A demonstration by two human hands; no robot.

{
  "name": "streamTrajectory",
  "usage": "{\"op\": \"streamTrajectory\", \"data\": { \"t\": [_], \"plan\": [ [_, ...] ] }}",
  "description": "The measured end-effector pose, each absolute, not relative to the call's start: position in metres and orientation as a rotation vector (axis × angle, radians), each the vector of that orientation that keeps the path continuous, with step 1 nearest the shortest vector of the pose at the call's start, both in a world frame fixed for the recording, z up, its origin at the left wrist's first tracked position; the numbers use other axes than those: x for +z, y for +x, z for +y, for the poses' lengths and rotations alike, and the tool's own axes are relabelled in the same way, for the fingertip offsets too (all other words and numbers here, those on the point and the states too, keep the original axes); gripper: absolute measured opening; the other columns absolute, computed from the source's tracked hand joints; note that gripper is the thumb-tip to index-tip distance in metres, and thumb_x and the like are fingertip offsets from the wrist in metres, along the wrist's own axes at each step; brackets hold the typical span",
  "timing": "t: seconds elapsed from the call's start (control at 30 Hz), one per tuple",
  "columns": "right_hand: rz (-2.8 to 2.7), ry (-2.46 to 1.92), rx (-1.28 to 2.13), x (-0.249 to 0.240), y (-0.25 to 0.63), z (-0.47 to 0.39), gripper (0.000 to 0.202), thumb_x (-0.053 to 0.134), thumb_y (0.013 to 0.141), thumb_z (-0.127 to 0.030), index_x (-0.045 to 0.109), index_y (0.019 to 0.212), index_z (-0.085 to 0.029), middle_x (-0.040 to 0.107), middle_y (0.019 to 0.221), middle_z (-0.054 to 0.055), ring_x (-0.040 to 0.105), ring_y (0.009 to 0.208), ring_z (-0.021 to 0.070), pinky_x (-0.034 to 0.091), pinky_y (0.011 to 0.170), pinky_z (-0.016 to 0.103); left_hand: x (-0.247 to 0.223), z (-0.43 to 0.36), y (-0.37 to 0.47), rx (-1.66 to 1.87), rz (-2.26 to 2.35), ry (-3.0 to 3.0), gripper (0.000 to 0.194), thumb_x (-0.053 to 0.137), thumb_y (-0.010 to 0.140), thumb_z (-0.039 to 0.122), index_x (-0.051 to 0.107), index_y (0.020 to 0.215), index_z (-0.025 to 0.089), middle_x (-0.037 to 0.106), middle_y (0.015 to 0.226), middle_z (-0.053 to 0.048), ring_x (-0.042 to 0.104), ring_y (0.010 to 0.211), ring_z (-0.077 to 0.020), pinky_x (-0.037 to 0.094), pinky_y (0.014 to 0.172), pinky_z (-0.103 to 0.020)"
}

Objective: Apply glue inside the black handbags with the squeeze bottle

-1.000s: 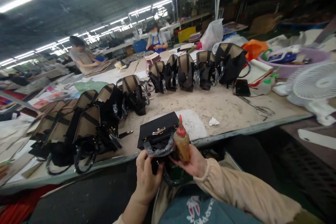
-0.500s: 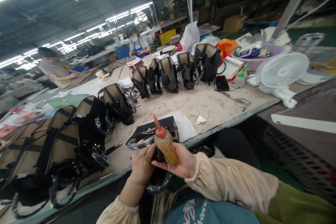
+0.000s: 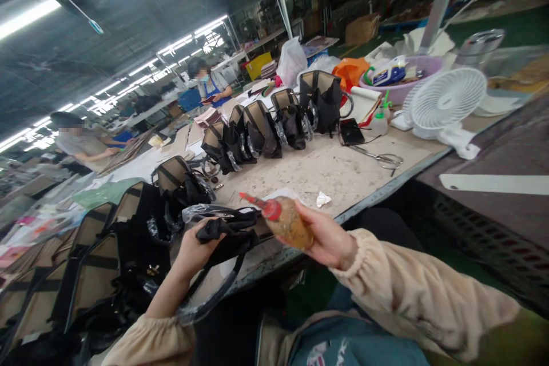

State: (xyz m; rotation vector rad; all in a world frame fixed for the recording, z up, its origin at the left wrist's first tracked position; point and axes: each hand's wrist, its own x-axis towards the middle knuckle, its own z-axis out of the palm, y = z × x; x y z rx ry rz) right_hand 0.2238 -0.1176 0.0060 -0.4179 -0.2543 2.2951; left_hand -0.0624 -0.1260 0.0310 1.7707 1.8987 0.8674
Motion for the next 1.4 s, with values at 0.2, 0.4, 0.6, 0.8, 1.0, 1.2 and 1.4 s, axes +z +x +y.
{"op": "streamTrajectory", "data": {
  "t": [0.2, 0.4, 0.6, 0.8, 1.0, 1.2, 1.4],
  "plan": [
    [-0.497, -0.59, 1.789, -0.016, 0.287, -0.072, 0.035, 0.048, 0.092, -0.047, 0.063, 0.107, -0.019, 0.07, 0.103, 0.005, 0.068, 0.087, 0.0159, 0.056, 0.079, 0.029, 0.051, -0.113, -0.091, 0.983, 1.849, 1.328, 0.043, 0.085, 0.05, 0.032, 0.07, 0.087, 0.015, 0.073, 0.092, -0.009, 0.066, 0.089, -0.0278, 0.05, 0.087, -0.039],
    [-1.081, -0.821, 0.964, -0.018, 0.298, -0.051, 0.029, 0.068, 0.079, -0.042, 0.059, 0.098, -0.022, 0.063, 0.087, 0.001, 0.062, 0.074, 0.0164, 0.052, 0.069, 0.03, 0.076, -0.106, -0.088, 1.066, 1.783, 0.955, 0.046, 0.088, 0.04, 0.024, 0.071, 0.082, 0.015, 0.073, 0.078, -0.004, 0.068, 0.078, -0.0255, 0.054, 0.077, -0.033],
    [-1.618, -0.536, 0.315, 0.001, 0.277, -0.041, 0.018, 0.059, 0.087, -0.032, 0.055, 0.098, -0.019, 0.061, 0.087, 0.003, 0.058, 0.078, 0.0158, 0.047, 0.07, 0.028, 0.086, -0.108, -0.076, 0.995, 1.797, 0.885, 0.038, 0.084, 0.051, 0.019, 0.071, 0.086, 0.016, 0.073, 0.078, -0.003, 0.067, 0.066, -0.0202, 0.055, 0.068, -0.028],
    [-1.714, -0.338, 0.169, 0.004, 0.262, -0.03, 0.017, 0.053, 0.092, -0.034, 0.051, 0.097, -0.018, 0.057, 0.08, 0.003, 0.053, 0.074, 0.0152, 0.044, 0.066, 0.027, 0.083, -0.098, -0.083, 0.948, 1.75, 0.791, 0.031, 0.082, 0.053, 0.018, 0.072, 0.082, 0.013, 0.072, 0.072, -0.007, 0.068, 0.061, -0.0243, 0.056, 0.055, -0.03],
    [-1.773, -0.273, 0.157, 0.007, 0.26, -0.025, 0.014, 0.05, 0.093, -0.032, 0.05, 0.094, -0.018, 0.051, 0.074, 0.003, 0.048, 0.069, 0.0155, 0.04, 0.061, 0.027, 0.085, -0.083, -0.086, 0.862, 1.778, 0.644, 0.018, 0.073, 0.065, 0.013, 0.072, 0.083, 0.011, 0.073, 0.076, -0.01, 0.07, 0.065, -0.0259, 0.057, 0.063, -0.032],
    [-1.794, -0.163, 0.215, 0.011, 0.256, -0.025, 0.009, 0.051, 0.092, -0.027, 0.049, 0.092, -0.018, 0.048, 0.074, 0.002, 0.047, 0.067, 0.014, 0.039, 0.061, 0.027, 0.085, -0.076, -0.07, 0.856, 1.799, 0.614, 0.023, 0.068, 0.067, 0.004, 0.072, 0.089, 0.009, 0.074, 0.078, -0.01, 0.071, 0.068, -0.0246, 0.058, 0.066, -0.03],
    [-1.773, -0.147, 0.251, 0.006, 0.261, -0.025, 0.011, 0.054, 0.091, -0.026, 0.048, 0.098, -0.019, 0.049, 0.075, 0.001, 0.049, 0.068, 0.0138, 0.04, 0.062, 0.026, 0.082, -0.076, -0.067, 0.822, 1.794, 0.538, 0.019, 0.067, 0.069, 0.004, 0.072, 0.086, 0.009, 0.073, 0.069, -0.01, 0.068, 0.055, -0.0247, 0.057, 0.054, -0.031]
  ]
}}
